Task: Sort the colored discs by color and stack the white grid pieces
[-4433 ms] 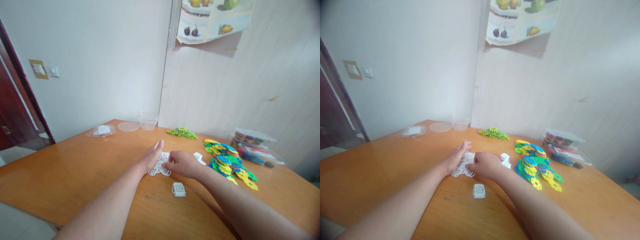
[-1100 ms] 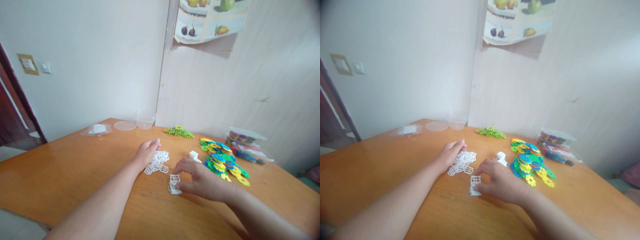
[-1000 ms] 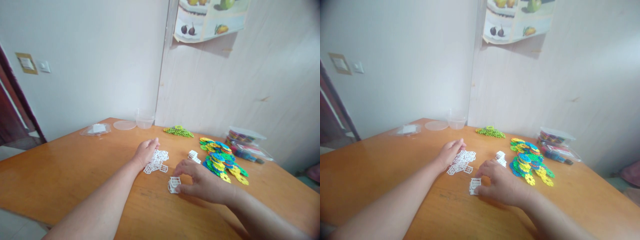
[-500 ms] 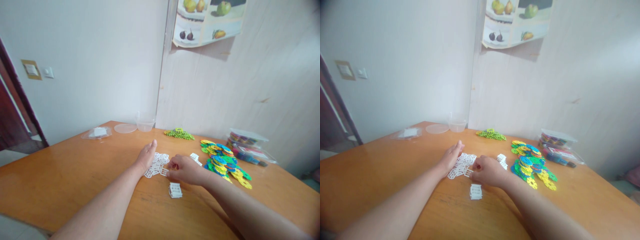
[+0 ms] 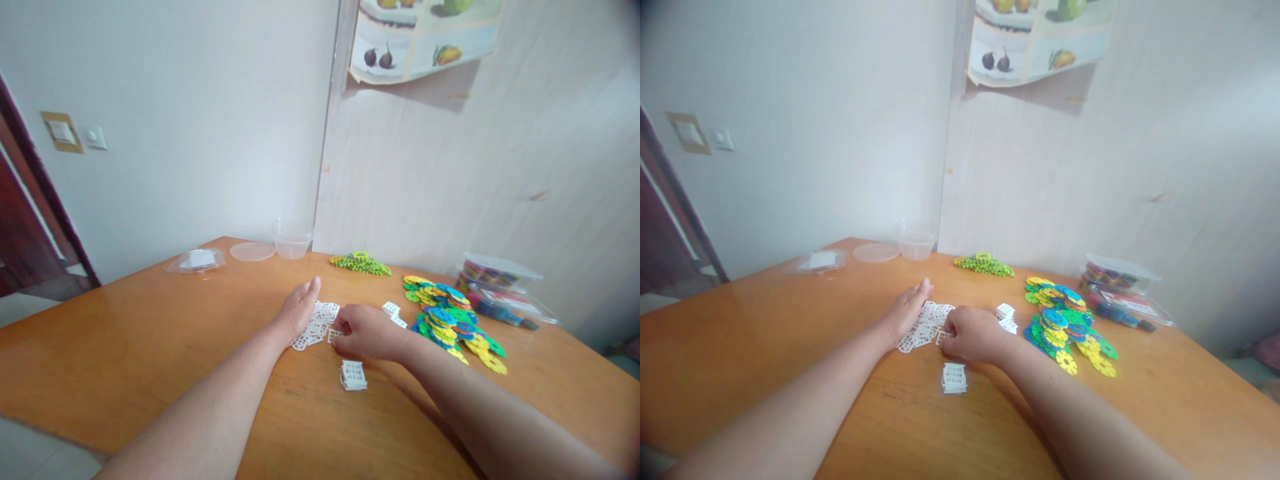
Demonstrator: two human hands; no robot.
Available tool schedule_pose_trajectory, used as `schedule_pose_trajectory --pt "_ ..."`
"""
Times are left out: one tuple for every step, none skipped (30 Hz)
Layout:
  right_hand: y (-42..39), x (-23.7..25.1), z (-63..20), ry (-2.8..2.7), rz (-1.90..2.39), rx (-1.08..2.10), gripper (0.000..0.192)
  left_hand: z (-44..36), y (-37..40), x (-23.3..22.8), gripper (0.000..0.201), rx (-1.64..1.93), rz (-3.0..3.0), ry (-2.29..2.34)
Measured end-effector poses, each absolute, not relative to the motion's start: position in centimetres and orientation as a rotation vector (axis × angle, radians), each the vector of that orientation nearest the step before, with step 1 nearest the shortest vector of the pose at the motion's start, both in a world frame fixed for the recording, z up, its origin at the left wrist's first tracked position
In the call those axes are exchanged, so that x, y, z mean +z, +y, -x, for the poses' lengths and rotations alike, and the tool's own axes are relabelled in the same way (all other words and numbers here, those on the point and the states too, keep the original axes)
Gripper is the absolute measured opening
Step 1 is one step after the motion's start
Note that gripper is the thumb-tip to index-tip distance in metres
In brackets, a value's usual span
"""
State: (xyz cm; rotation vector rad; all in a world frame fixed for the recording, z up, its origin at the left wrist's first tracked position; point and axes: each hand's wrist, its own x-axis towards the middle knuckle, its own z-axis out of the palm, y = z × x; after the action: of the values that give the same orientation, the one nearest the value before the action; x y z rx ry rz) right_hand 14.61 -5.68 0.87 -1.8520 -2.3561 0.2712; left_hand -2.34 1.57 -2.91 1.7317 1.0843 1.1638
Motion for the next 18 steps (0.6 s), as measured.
schedule_pose_trajectory --pt "-5.9 1.1 -14.8 -2.345 1.828 0.265 0.016 2.3 1.6 -2.9 0.067 1.161 -1.735 1.087" --pt "-6.2 1.3 -15.1 -2.326 1.796 0.279 0.016 2.3 1.6 -2.9 0.068 1.158 -1.738 1.089" --pt "-6.6 1.6 -15.4 -2.308 1.756 0.312 0.018 2.3 1.5 -2.9 0.068 1.153 -1.742 1.090" --pt "-7.1 1.9 -15.7 -2.292 1.714 0.352 0.019 2.4 1.5 -2.8 0.068 1.149 -1.747 1.093" --pt "-7.6 2.1 -16.0 -2.283 1.676 0.396 0.019 2.4 1.5 -2.8 0.068 1.145 -1.752 1.097" --pt "-8.2 2.4 -16.3 -2.288 1.639 0.440 0.019 2.4 1.4 -2.8 0.069 1.140 -1.759 1.104" --pt "-8.8 2.6 -16.5 -2.297 1.605 0.470 0.019 2.4 1.4 -2.7 0.069 1.136 -1.765 1.112" --pt "-9.4 2.8 -16.8 -2.317 1.574 0.492 0.018 2.3 1.3 -2.6 0.069 1.129 -1.774 1.120" --pt "-10.0 3.0 -16.9 -2.331 1.550 0.509 0.018 2.3 1.2 -2.6 0.069 1.122 -1.782 1.127" --pt "-10.6 3.1 -17.0 -2.344 1.532 0.522 0.018 2.3 1.2 -2.5 0.070 1.115 -1.789 1.130" --pt "-11.1 3.1 -17.1 -2.357 1.520 0.532 0.019 2.3 1.1 -2.5 0.070 1.108 -1.796 1.128" --pt "-11.5 3.2 -17.1 -2.368 1.512 0.536 0.020 2.3 1.1 -2.4 0.071 1.103 -1.801 1.123" --pt "-11.8 3.2 -17.0 -2.378 1.507 0.535 0.021 2.3 1.0 -2.4 0.071 1.098 -1.803 1.116" --pt "-12.0 3.3 -16.9 -2.388 1.502 0.531 0.022 2.3 1.0 -2.5 0.072 1.095 -1.803 1.110" --pt "-12.1 3.3 -16.9 -2.391 1.500 0.526 0.023 2.3 1.1 -2.5 0.073 1.094 -1.801 1.105" --pt "-12.1 3.4 -16.8 -2.388 1.500 0.526 0.024 2.3 1.1 -2.6 0.074 1.092 -1.798 1.101" --pt "-12.1 3.5 -16.8 -2.376 1.503 0.531 0.024 2.3 1.2 -2.7 0.074 1.090 -1.793 1.095" --pt "-11.9 3.6 -16.9 -2.352 1.509 0.536 0.024 2.3 1.3 -2.8 0.075 1.090 -1.785 1.086"
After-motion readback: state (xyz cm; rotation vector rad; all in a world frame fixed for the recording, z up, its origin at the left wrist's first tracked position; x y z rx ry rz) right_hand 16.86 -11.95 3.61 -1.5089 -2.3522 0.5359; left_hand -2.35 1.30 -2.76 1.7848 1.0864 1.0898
